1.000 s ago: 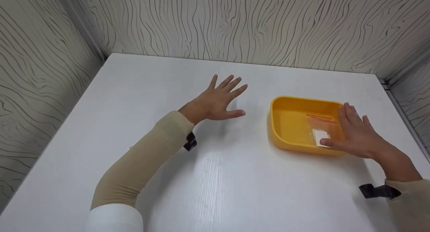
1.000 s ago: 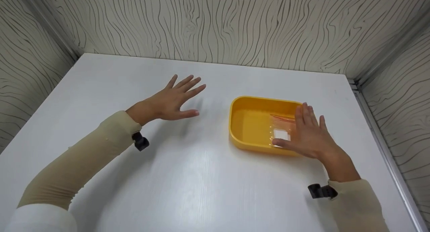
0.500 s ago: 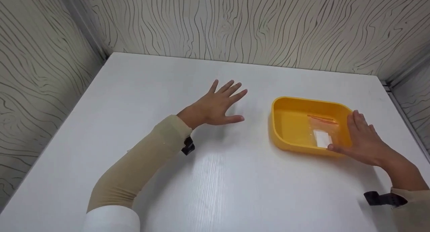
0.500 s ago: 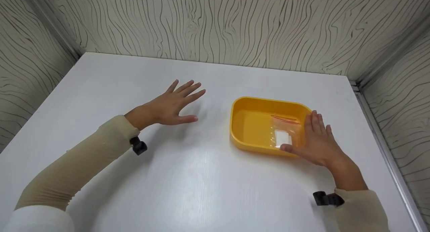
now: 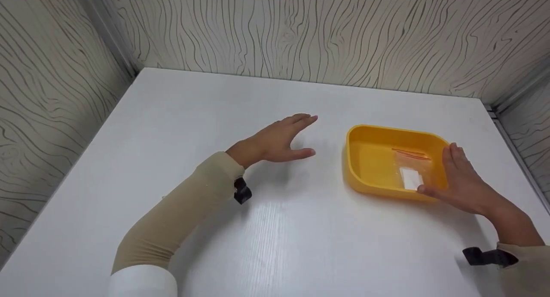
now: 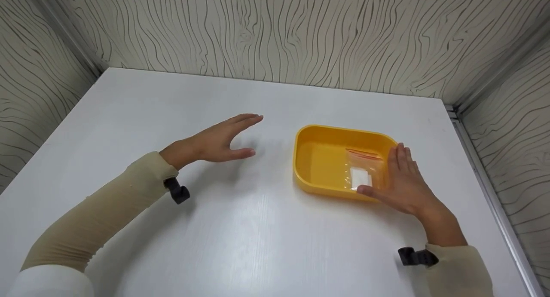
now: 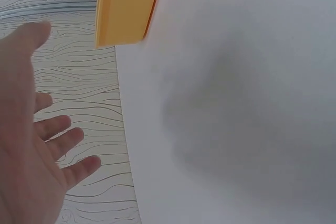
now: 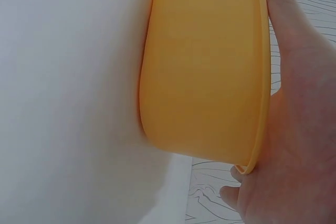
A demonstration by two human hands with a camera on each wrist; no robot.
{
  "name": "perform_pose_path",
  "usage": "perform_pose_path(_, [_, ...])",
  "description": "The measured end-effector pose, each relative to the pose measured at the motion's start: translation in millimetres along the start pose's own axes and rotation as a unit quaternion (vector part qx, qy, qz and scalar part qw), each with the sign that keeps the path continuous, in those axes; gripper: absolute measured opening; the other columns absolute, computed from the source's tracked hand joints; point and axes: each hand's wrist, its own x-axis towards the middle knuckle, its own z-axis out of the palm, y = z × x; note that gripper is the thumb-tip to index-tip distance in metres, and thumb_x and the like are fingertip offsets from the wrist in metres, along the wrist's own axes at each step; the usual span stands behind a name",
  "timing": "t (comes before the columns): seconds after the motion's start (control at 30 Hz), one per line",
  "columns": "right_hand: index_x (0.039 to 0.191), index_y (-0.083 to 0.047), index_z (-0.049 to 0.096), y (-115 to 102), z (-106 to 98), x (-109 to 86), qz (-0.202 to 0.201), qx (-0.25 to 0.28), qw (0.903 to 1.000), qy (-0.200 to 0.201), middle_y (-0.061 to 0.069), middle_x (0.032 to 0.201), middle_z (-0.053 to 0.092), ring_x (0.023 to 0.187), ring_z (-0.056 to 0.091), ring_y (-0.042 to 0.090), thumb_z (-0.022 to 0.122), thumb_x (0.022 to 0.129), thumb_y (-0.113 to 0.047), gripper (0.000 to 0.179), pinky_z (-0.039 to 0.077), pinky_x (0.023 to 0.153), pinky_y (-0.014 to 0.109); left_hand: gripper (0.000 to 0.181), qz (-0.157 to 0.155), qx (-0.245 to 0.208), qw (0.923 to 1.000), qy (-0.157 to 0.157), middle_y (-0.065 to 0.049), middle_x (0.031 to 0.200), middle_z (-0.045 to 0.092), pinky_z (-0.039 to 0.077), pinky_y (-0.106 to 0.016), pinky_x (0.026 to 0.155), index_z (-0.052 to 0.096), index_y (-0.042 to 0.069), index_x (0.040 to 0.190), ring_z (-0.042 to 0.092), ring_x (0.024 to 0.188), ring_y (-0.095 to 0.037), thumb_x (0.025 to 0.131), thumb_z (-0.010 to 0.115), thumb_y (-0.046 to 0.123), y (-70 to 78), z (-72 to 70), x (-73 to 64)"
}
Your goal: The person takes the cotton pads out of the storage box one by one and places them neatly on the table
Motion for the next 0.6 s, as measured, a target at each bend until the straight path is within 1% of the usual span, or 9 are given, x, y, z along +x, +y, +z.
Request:
perform_pose_path(0.1, [0.151, 0.013, -0.019, 0.7, 0.9, 0.3, -0.003, 0.002, 1.0, 0.001, 0.035, 0.159, -0.025, 0.146, -0.022, 0.054, 0.067, 0.093, -0.053, 0.123, -0.002, 0.113, 0.074, 0.081, 0.002, -0.041, 0.9992, 0.004, -0.001, 0.167, 0.024, 0.029, -0.043, 0.122, 0.021, 0.025, 0.164, 0.027, 0.152, -0.02, 0.098, 0.057, 0.056, -0.8, 1.2, 0.9])
perform_pose_path(0.17, [0.151, 0.013, -0.019, 0.7, 1.2, 0.4, -0.002, 0.001, 1.0, 0.002, 0.035, 0.159, -0.024, 0.146, -0.021, 0.054, 0.067, 0.093, -0.053, 0.123, -0.001, 0.113, 0.074, 0.079, 0.007, -0.075, 0.9971, 0.008, -0.001, 0.166, 0.027, 0.03, -0.041, 0.121, 0.023, 0.023, 0.163, 0.029, 0.15, -0.019, 0.099, 0.059, 0.052, -1.7, 1.7, 1.1])
perform_pose_path(0.27, [0.151, 0.013, -0.018, 0.4, 1.0, 0.1, -0.002, 0.002, 1.0, 0.003, 0.035, 0.159, -0.025, 0.146, -0.021, 0.054, 0.067, 0.093, -0.052, 0.123, 0.0, 0.112, 0.075, 0.074, 0.016, -0.144, 0.9893, 0.016, -0.001, 0.163, 0.032, 0.035, -0.04, 0.118, 0.027, 0.019, 0.162, 0.035, 0.147, -0.018, 0.1, 0.061, 0.043, -2.8, 2.3, 0.4])
perform_pose_path(0.37, [0.151, 0.013, -0.018, -0.2, 1.0, 0.0, -0.001, 0.002, 1.0, 0.004, 0.034, 0.159, -0.025, 0.146, -0.021, 0.054, 0.068, 0.092, -0.052, 0.123, 0.002, 0.112, 0.076, 0.069, 0.021, -0.214, 0.9764, 0.025, -0.004, 0.16, 0.038, 0.042, -0.037, 0.113, 0.031, 0.016, 0.16, 0.042, 0.143, -0.019, 0.101, 0.062, 0.035, -3.2, 2.8, 0.4])
perform_pose_path(0.47, [0.151, 0.013, -0.019, -1.2, 1.5, -0.7, -0.003, 0.007, 1.0, 0.003, 0.034, 0.159, -0.026, 0.146, -0.022, 0.053, 0.068, 0.093, -0.051, 0.123, 0.0, 0.112, 0.075, 0.065, 0.018, -0.271, 0.9618, 0.032, -0.007, 0.155, 0.043, 0.045, -0.032, 0.109, 0.034, 0.013, 0.158, 0.046, 0.139, -0.018, 0.102, 0.061, 0.03, -2.3, 2.9, 1.2])
perform_pose_path(0.53, [0.151, 0.013, -0.019, -1.6, 1.7, -1.2, -0.006, 0.009, 0.9999, 0.003, 0.034, 0.158, -0.027, 0.146, -0.023, 0.053, 0.068, 0.093, -0.051, 0.123, -0.001, 0.113, 0.074, 0.062, 0.016, -0.31, 0.95, 0.035, -0.008, 0.152, 0.046, 0.047, -0.03, 0.107, 0.036, 0.011, 0.157, 0.049, 0.137, -0.018, 0.103, 0.061, 0.028, -1.4, 2.5, 2.1])
perform_pose_path(0.6, [0.15, 0.014, -0.019, -1.6, 1.4, -1.8, -0.009, 0.011, 0.9999, 0.004, 0.034, 0.158, -0.027, 0.145, -0.023, 0.053, 0.069, 0.093, -0.05, 0.123, -0.003, 0.113, 0.073, 0.059, 0.014, -0.35, 0.9361, 0.034, -0.009, 0.15, 0.048, 0.049, -0.03, 0.105, 0.037, 0.009, 0.156, 0.052, 0.133, -0.019, 0.103, 0.059, 0.025, -0.2, 2.1, 3.0])
